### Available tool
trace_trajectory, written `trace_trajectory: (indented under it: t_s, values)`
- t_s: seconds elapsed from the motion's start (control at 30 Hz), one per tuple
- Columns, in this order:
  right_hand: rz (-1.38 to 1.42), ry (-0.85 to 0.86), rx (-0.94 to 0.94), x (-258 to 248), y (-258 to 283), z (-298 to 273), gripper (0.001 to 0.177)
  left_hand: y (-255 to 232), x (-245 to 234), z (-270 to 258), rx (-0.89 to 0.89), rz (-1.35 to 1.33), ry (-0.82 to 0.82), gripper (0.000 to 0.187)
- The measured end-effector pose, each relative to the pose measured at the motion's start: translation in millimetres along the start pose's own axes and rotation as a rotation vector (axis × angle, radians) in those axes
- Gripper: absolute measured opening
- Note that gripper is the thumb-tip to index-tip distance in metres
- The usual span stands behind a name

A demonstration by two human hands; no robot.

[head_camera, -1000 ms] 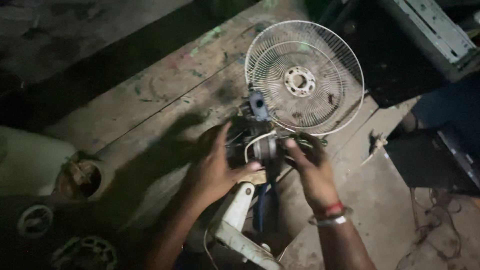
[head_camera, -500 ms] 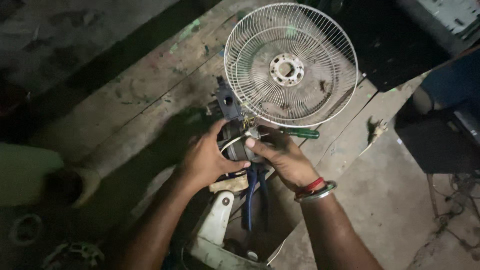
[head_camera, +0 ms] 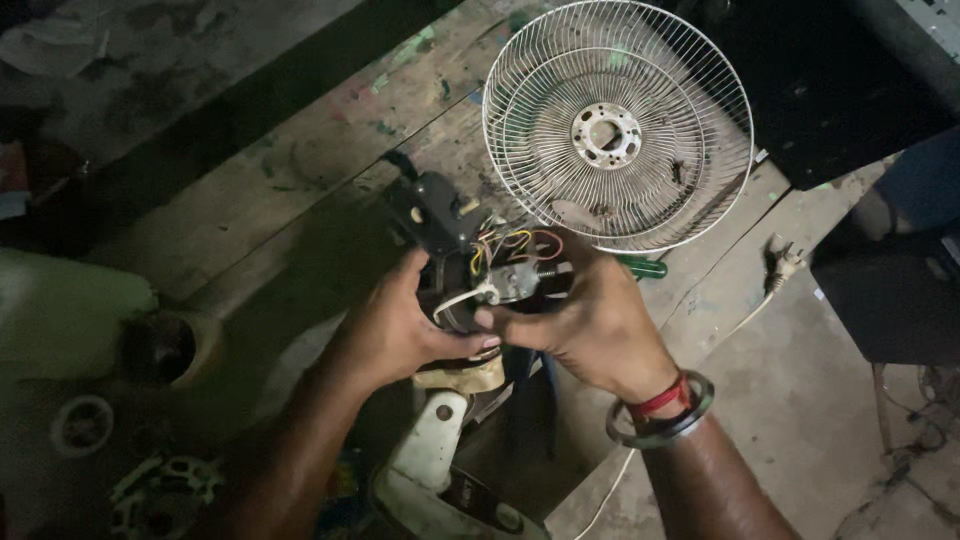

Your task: The person disassembles the motor housing of a table fan and cleans the internal components with a brush.

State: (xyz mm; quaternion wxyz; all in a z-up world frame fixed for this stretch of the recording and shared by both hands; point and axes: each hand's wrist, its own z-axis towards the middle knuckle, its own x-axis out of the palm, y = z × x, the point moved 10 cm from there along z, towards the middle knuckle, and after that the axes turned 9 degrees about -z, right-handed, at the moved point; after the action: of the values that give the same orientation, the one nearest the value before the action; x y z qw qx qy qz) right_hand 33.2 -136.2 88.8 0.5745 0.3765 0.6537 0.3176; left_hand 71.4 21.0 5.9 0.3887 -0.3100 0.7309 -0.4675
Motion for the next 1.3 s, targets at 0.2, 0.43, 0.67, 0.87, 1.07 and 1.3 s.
trace_trajectory:
  t_s: [0.2, 0.43, 0.67, 0.87, 1.07, 1.3]
  values:
    - [-0.015, -0.034, -0.039, -2.8, 0.0, 0.3, 0.056, -20.2, -0.1, -1.0, 0.245, -0.022, -0.058, 0.100]
    - [0.049, -0.040, -0.078, -1.7, -9.0, -0.1, 0.052, -14.3, 3.2, 1.1, 0.394, -0.106, 0.082, 0.114]
    - [0.003, -0.039, -0.161, -0.8, -3.2, -5.8, 0.049, 67.5, 6.8, 26.1, -0.188, -0.326, 0.264, 0.132]
    - [0.048, 0.045, -0.145, 7.7, 2.0, -0.5, 0.051, 67.5, 6.4, 51.9, -0.116, -0.175, 0.433, 0.126]
    - [-0.059, -0.022, -0.327, 1.5, 16.4, -5.2, 0.065, 73.2, -0.1, 44.9, -0.182, -0.015, 0.412, 0.113]
    - [0.353, 0.043, -0.105, -0.7, -2.8, -25.2, 0.087, 5.4, -13.0, -4.2, -0.272, -0.091, 0.246, 0.090]
